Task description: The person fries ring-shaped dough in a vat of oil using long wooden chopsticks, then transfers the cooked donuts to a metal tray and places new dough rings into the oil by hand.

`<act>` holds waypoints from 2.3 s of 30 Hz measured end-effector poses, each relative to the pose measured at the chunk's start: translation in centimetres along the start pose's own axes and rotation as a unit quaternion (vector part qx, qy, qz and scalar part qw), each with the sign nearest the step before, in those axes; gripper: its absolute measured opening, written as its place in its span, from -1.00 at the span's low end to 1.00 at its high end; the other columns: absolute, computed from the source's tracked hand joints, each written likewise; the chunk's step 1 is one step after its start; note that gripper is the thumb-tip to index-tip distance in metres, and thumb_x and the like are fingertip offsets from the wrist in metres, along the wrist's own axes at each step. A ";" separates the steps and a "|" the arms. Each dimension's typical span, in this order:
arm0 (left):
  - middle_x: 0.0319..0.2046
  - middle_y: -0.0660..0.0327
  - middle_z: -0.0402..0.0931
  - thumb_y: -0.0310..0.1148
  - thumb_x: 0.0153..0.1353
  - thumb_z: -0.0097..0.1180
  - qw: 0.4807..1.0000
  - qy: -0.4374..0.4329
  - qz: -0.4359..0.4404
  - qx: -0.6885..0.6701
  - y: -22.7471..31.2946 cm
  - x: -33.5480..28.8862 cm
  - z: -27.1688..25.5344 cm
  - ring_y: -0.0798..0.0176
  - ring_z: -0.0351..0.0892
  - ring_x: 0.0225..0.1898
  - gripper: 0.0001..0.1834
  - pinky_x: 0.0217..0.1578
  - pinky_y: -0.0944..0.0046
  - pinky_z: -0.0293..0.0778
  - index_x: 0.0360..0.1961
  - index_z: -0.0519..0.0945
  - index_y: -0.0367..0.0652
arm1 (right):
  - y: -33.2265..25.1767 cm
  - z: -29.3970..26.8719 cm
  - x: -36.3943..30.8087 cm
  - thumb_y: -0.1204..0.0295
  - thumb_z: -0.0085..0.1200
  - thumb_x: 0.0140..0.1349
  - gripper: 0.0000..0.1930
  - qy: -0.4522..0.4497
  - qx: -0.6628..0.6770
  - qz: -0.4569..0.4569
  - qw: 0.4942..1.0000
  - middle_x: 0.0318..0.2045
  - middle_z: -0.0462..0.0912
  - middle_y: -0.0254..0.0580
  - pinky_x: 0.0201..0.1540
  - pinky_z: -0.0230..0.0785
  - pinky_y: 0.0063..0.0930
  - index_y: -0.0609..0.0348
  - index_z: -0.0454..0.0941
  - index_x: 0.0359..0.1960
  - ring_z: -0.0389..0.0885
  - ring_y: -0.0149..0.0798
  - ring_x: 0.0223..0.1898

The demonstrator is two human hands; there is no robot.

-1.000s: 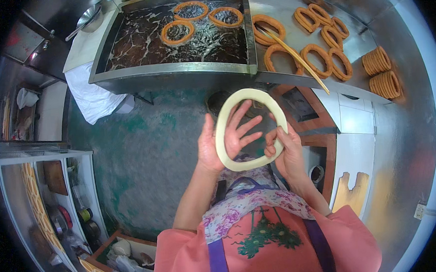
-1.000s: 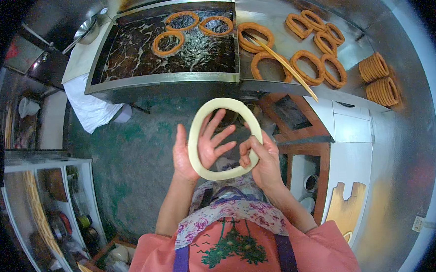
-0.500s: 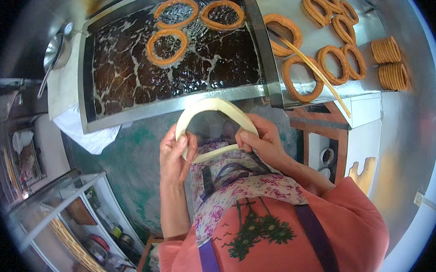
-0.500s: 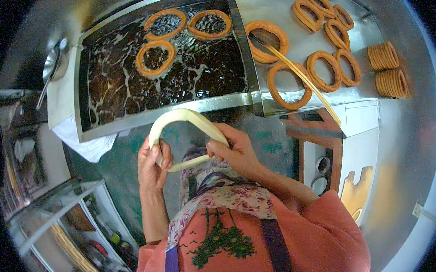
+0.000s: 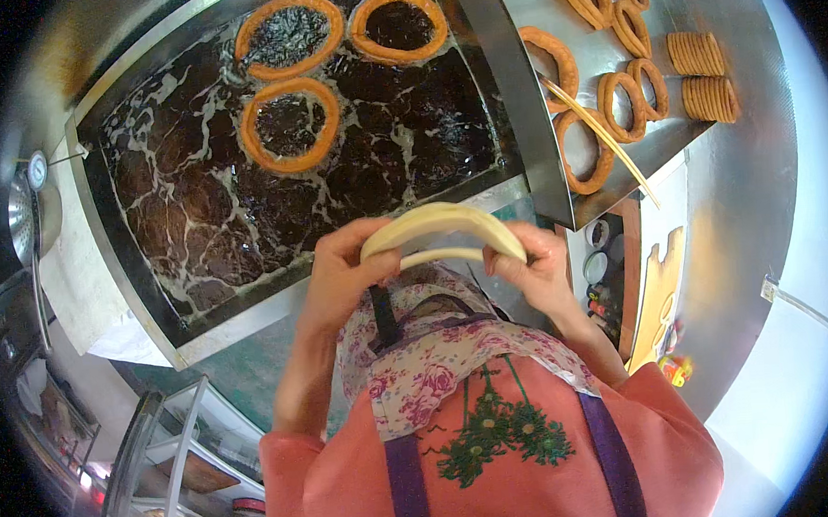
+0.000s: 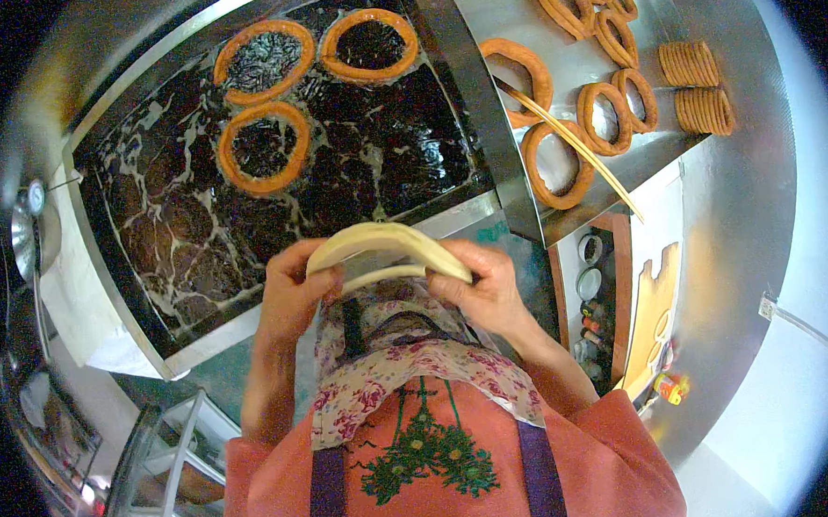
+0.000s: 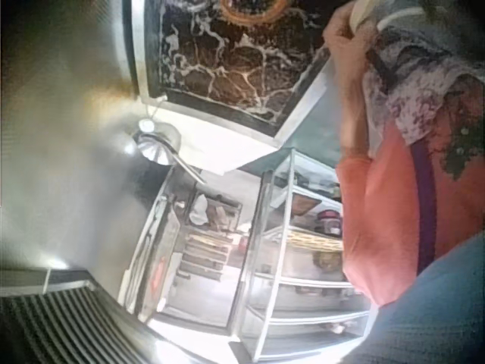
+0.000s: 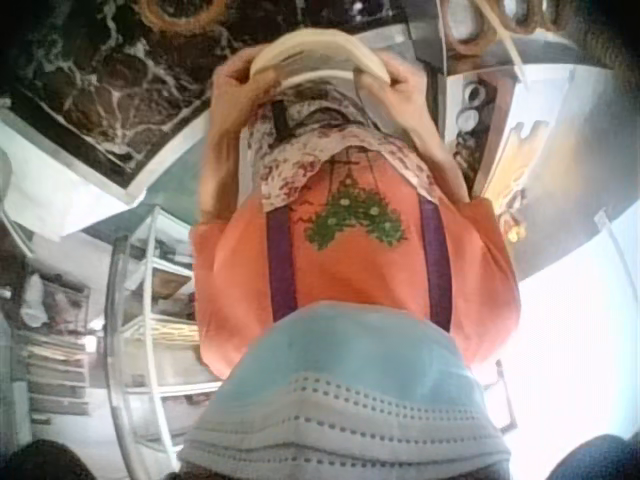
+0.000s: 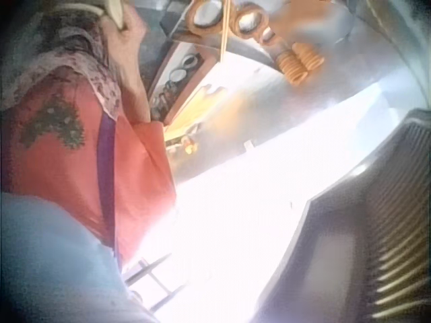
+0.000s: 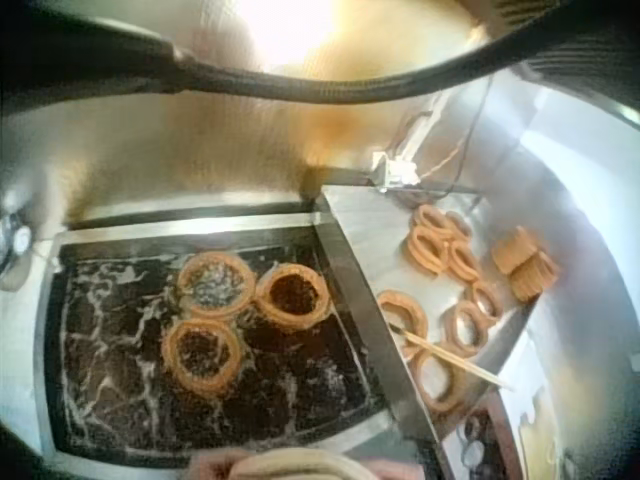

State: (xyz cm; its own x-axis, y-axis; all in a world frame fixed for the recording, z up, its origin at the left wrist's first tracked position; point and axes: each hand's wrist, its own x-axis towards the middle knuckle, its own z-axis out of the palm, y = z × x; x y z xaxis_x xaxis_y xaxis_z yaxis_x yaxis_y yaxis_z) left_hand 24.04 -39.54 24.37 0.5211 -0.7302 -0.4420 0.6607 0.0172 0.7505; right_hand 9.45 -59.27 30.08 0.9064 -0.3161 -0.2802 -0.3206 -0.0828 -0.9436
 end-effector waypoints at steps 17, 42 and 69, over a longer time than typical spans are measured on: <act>-0.39 0.25 0.53 -0.45 0.04 0.18 0.881 -0.122 0.179 0.422 3.4 19.1 -6.3 0.35 0.45 -0.42 -0.72 -0.33 0.34 0.36 -0.16 0.57 -0.17 | 2.8 -3.5 20.7 0.53 0.16 0.09 -0.76 -0.064 -0.259 -0.060 0.962 -0.33 0.52 -0.30 -0.30 0.28 -0.54 0.26 0.57 -0.17 0.43 -0.45 -0.32; -0.26 0.07 0.52 -0.61 -0.04 0.19 0.745 0.197 0.399 0.497 5.2 0.3 -1.9 0.10 0.51 -0.19 -0.73 -0.16 0.25 0.42 -0.24 0.57 -0.23 | -5.2 -0.9 12.5 0.59 0.13 0.03 -0.93 0.245 -0.303 -0.340 0.856 -0.41 0.59 -0.12 -0.28 0.42 -0.45 0.22 0.57 -0.41 0.56 -0.18 -0.36; -0.07 0.05 0.50 -0.49 0.10 0.10 0.732 -0.549 0.028 0.402 -54.0 3.4 72.0 0.26 0.55 -0.15 -0.43 -0.14 0.33 0.45 0.17 0.31 -0.35 | 31.4 -36.4 -61.7 0.34 0.18 0.08 -0.61 0.771 0.174 0.180 0.586 -0.47 0.63 -0.21 -0.47 0.37 -0.60 0.35 0.52 -0.10 0.53 -0.46 -0.50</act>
State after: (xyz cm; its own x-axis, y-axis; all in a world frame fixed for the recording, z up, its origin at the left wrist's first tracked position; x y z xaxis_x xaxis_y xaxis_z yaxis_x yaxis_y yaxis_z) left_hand -48.83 -92.12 17.72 -0.5059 -0.8599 -0.0687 -0.1064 -0.0169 0.9942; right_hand -66.53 -76.76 24.14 -0.6142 -0.7540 -0.2329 -0.0961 0.3644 -0.9263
